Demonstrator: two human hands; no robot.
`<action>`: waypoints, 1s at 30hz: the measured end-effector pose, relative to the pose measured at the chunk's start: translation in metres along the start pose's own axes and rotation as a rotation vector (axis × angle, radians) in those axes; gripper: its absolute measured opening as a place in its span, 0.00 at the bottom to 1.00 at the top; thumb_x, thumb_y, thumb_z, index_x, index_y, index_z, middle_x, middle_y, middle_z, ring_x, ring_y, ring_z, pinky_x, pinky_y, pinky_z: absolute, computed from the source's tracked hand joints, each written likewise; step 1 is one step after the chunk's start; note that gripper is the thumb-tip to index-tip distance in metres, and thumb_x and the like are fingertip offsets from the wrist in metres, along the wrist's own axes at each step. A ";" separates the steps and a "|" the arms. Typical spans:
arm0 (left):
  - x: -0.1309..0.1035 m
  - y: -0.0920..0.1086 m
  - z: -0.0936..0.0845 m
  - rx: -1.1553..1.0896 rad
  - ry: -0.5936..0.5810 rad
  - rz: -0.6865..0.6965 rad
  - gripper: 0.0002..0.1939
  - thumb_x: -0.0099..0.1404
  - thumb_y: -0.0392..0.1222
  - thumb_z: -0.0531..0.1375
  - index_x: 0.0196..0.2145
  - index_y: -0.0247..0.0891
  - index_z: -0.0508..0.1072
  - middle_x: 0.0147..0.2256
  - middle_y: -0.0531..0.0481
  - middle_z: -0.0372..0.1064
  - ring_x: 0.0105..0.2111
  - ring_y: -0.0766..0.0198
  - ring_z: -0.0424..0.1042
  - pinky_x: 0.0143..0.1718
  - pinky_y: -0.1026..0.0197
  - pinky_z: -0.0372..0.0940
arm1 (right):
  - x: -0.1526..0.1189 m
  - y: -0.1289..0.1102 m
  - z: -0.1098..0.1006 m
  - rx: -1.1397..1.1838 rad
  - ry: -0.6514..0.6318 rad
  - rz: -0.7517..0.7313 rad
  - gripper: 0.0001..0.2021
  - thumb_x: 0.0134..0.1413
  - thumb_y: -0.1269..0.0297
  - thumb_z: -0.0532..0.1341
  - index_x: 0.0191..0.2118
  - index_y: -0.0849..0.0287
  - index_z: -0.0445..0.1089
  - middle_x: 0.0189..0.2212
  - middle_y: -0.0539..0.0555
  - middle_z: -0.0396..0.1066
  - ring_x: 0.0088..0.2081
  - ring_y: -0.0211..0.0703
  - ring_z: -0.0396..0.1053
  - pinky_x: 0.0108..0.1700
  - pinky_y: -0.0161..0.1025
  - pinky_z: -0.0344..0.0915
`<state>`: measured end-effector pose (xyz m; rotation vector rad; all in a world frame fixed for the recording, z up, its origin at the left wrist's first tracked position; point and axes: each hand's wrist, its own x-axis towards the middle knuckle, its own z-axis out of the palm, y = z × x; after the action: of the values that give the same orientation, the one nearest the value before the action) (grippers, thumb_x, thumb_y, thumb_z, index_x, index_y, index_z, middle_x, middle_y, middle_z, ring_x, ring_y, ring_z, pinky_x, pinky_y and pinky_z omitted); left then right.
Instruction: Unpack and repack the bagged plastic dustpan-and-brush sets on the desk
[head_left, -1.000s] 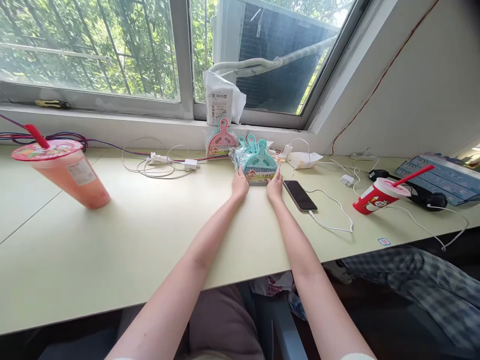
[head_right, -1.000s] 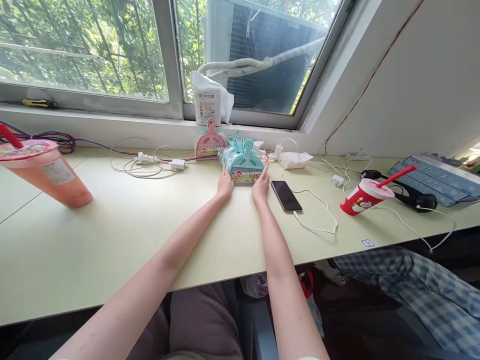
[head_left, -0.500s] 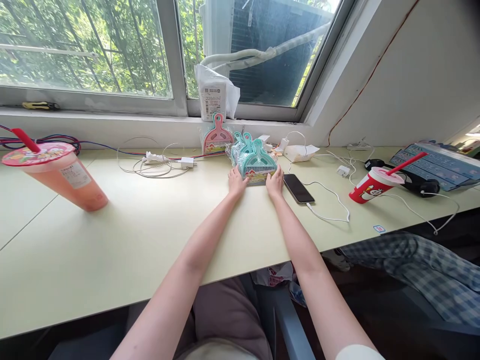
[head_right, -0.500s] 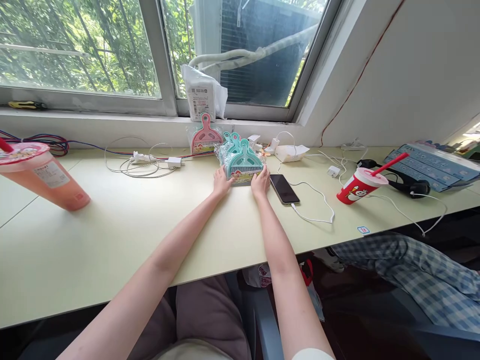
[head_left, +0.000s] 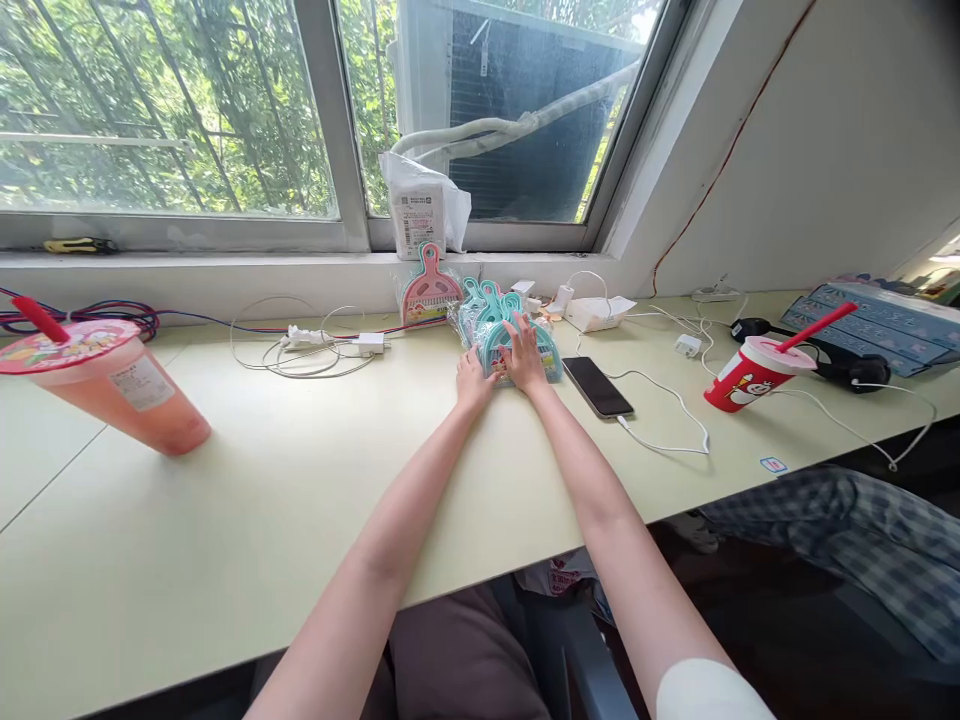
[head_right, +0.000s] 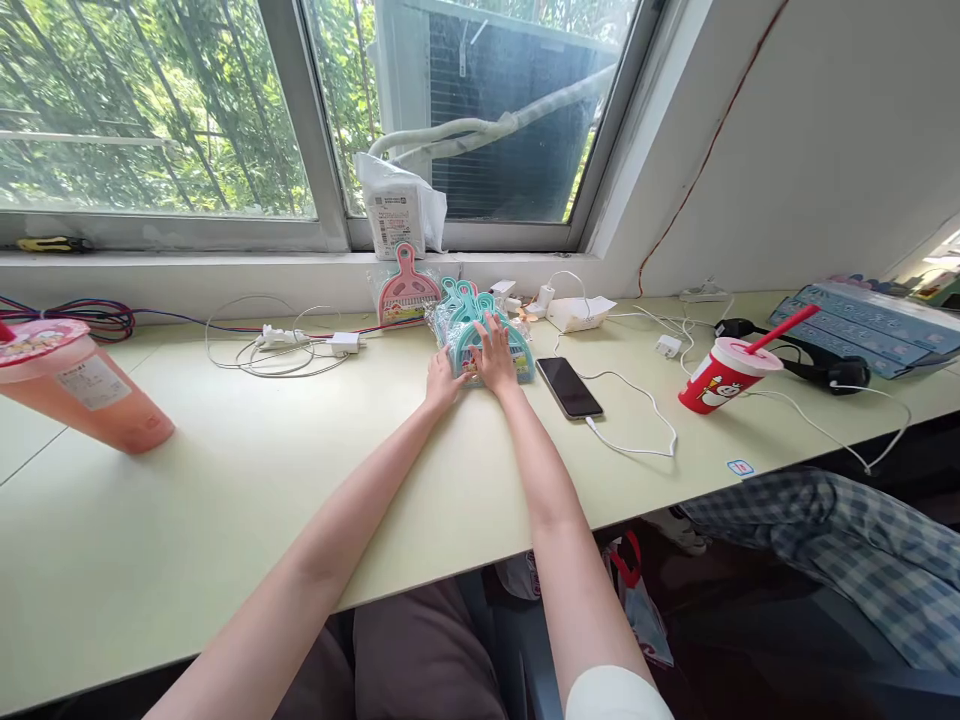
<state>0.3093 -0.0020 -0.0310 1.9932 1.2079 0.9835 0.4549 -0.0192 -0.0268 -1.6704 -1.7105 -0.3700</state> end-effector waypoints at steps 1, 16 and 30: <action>0.000 0.000 0.000 0.005 -0.001 -0.001 0.39 0.61 0.39 0.67 0.66 0.38 0.55 0.63 0.32 0.57 0.66 0.44 0.57 0.64 0.46 0.56 | 0.002 0.003 0.003 -0.001 -0.002 0.013 0.27 0.71 0.55 0.46 0.71 0.55 0.51 0.74 0.59 0.43 0.76 0.51 0.32 0.74 0.63 0.38; -0.035 0.043 -0.003 0.042 -0.244 0.577 0.12 0.70 0.41 0.52 0.48 0.40 0.71 0.53 0.37 0.68 0.57 0.48 0.65 0.61 0.48 0.56 | 0.005 0.007 0.008 -0.011 -0.058 0.038 0.28 0.72 0.53 0.46 0.71 0.58 0.52 0.72 0.55 0.51 0.75 0.46 0.36 0.75 0.57 0.32; 0.036 0.032 0.033 -0.082 0.155 0.238 0.11 0.65 0.33 0.51 0.25 0.41 0.65 0.21 0.54 0.62 0.23 0.63 0.62 0.29 0.62 0.51 | 0.010 0.023 0.001 0.355 0.616 0.330 0.26 0.73 0.53 0.35 0.60 0.58 0.62 0.55 0.65 0.68 0.63 0.50 0.66 0.64 0.58 0.63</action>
<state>0.3630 0.0139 -0.0137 2.0594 1.0063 1.3042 0.4773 -0.0077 -0.0271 -1.3565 -0.9640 -0.3507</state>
